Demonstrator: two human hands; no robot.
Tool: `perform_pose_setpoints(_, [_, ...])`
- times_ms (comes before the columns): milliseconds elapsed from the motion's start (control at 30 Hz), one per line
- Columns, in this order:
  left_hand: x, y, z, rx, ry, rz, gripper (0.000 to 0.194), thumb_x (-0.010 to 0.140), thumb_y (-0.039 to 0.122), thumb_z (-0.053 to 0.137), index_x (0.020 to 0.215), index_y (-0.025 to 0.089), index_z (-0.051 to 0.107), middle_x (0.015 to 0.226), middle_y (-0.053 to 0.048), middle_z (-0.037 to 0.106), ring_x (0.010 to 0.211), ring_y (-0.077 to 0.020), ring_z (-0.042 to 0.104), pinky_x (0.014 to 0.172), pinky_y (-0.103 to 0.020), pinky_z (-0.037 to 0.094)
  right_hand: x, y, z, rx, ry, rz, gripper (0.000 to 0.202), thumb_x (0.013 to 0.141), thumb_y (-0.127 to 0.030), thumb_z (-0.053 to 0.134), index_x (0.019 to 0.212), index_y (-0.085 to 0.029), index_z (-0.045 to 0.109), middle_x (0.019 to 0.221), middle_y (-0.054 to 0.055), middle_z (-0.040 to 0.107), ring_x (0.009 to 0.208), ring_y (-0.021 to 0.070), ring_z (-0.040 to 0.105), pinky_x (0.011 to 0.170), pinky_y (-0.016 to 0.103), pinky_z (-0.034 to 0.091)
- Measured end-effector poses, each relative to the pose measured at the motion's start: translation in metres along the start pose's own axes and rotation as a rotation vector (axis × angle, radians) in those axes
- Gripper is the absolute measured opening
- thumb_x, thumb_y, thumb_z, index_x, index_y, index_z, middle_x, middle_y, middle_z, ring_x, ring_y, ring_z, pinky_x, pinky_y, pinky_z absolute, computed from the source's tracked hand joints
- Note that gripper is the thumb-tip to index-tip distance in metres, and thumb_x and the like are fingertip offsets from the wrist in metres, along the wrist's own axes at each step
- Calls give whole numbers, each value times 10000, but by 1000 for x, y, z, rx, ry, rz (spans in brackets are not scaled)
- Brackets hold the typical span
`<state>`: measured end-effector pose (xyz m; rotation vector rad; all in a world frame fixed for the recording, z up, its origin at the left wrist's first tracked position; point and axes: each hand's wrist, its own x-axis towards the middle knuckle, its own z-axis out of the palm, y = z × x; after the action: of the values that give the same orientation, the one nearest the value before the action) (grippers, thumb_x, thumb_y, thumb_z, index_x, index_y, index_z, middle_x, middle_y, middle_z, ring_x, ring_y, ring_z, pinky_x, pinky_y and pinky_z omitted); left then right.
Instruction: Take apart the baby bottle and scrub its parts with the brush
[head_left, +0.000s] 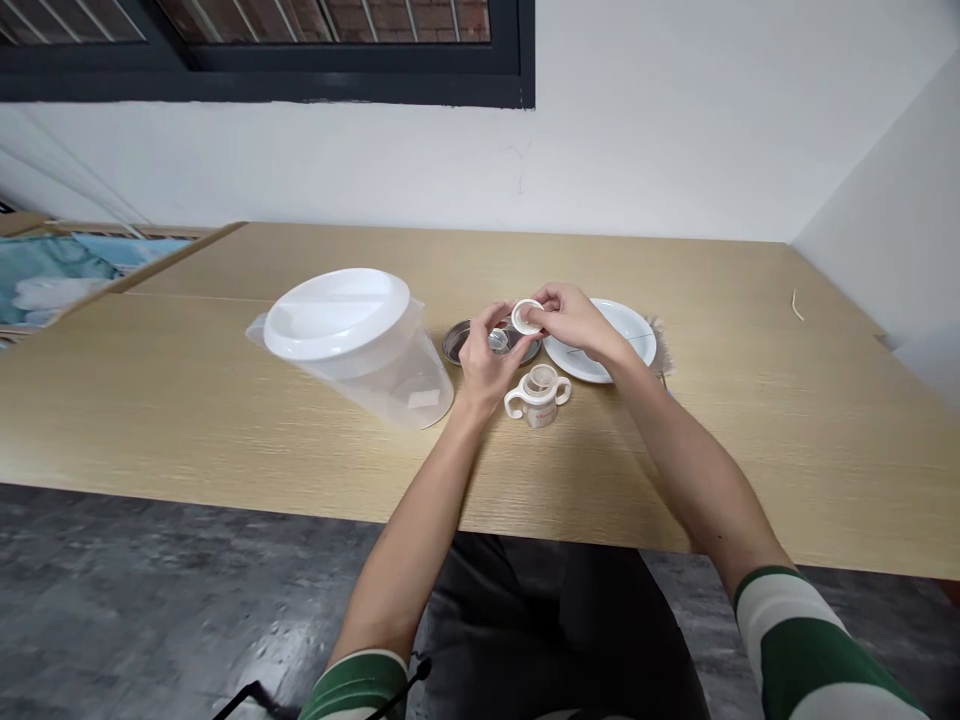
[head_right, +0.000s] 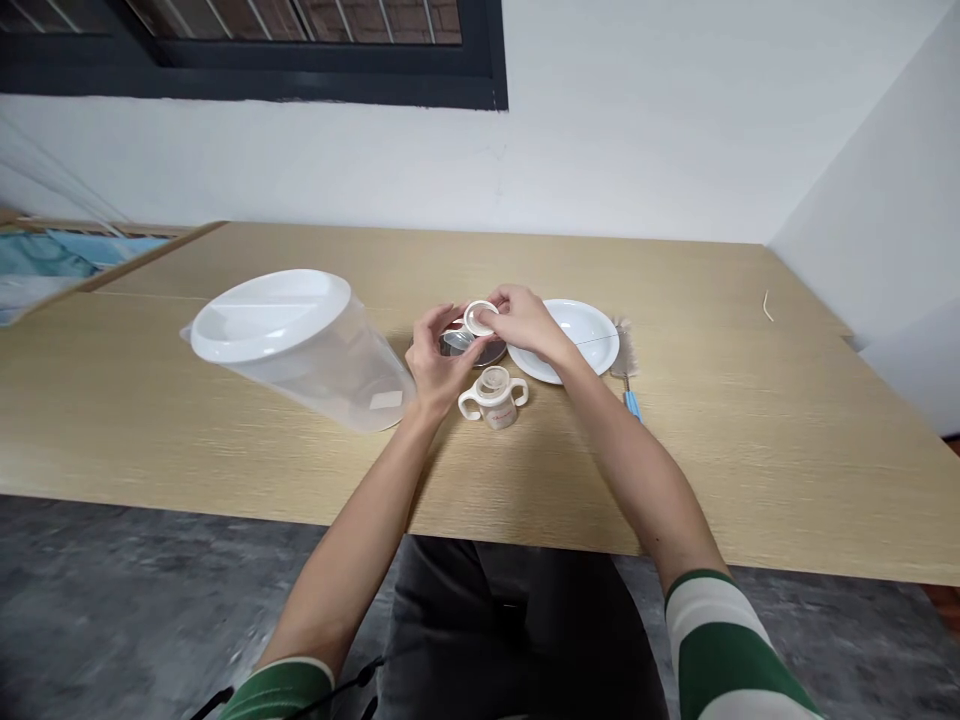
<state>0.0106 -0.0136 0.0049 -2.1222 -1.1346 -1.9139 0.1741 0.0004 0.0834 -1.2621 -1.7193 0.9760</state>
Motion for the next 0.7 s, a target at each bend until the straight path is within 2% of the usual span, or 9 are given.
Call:
perform_pose_setpoints(200, [-1, -2, 2, -20, 3, 36, 605, 816, 408, 824, 1297, 231, 504, 1181, -98, 727, 1053, -225, 739, 900, -385, 629, 0, 1, 3, 90, 16, 19, 121, 817, -275, 706, 864, -191, 633, 801, 13, 692, 734, 147, 654, 642, 251, 509])
perform_pose_setpoints(333, [2, 1, 0, -45, 16, 1, 600, 839, 387, 805, 1315, 218, 483, 1227, -114, 711, 1079, -229, 730, 918, -389, 618, -2, -9, -2, 214, -45, 55, 105, 853, -268, 709, 883, -178, 663, 783, 18, 711, 680, 131, 661, 647, 248, 538])
perform_pose_setpoints(433, [4, 4, -2, -52, 26, -38, 591, 850, 388, 793, 1312, 208, 471, 1240, -129, 705, 1101, -233, 722, 935, -401, 613, -5, -19, -8, 290, -82, 74, 88, 901, -213, 632, 856, -165, 692, 790, 22, 722, 673, 115, 668, 680, 236, 561])
perform_pose_setpoints(567, [5, 6, -3, -38, 36, -32, 584, 838, 381, 805, 1293, 205, 484, 1223, -127, 707, 1066, -228, 726, 888, -386, 620, -6, -22, -9, 265, -76, 74, 98, 846, -100, 619, 857, -159, 696, 771, 16, 726, 673, 117, 681, 683, 231, 564])
perform_pose_setpoints(700, [5, 6, -1, -25, 40, -5, 588, 817, 364, 826, 1284, 213, 502, 1189, -103, 715, 1032, -218, 725, 847, -372, 619, -5, -14, -5, 161, -51, 20, 164, 785, -76, 649, 919, -165, 679, 752, 13, 728, 666, 137, 687, 652, 247, 553])
